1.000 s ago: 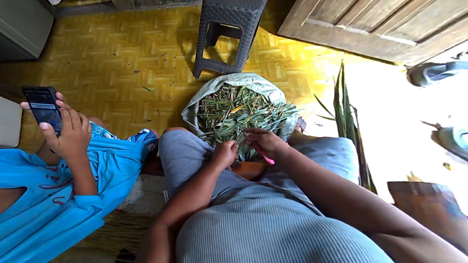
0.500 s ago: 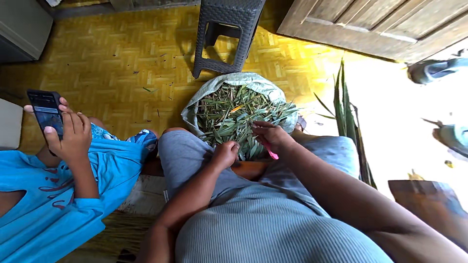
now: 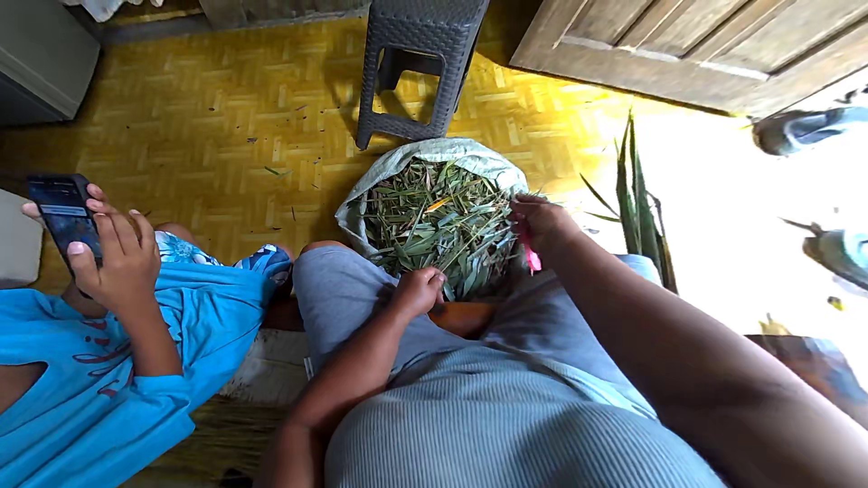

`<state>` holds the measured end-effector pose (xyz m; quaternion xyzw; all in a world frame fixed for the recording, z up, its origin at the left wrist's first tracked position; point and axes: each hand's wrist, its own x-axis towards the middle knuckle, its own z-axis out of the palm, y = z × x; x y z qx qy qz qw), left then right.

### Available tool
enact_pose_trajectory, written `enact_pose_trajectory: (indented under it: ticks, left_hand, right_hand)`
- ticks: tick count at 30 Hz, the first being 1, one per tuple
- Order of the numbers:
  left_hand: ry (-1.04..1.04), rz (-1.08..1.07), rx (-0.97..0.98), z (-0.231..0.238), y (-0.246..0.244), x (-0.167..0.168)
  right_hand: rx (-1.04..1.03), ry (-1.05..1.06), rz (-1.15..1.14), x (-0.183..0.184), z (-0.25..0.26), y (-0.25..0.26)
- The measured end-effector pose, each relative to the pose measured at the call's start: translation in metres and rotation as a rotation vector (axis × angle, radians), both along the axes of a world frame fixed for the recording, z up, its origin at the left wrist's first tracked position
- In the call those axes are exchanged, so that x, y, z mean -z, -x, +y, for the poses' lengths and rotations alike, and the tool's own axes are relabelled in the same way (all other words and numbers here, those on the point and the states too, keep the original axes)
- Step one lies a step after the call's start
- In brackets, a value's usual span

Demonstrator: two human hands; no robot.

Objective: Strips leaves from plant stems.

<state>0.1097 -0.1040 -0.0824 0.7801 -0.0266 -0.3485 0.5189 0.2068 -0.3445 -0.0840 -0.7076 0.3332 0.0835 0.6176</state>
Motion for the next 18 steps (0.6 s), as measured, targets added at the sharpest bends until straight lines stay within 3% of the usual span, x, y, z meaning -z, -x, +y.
enact_pose_trajectory:
  ticks: [9, 15, 18]
  left_hand:
    - [0.052, 0.087, -0.032, 0.002, 0.002, -0.004]
    - [0.155, 0.194, -0.225, -0.005, -0.002, -0.003]
    - [0.159, 0.188, -0.240, -0.006, -0.002, 0.004]
  right_hand:
    - [0.086, 0.101, -0.026, -0.012, -0.020, -0.006]
    - [-0.382, 0.027, 0.061, -0.013, 0.029, 0.040]
    - [-0.477, -0.061, 0.062, -0.007, 0.057, 0.063]
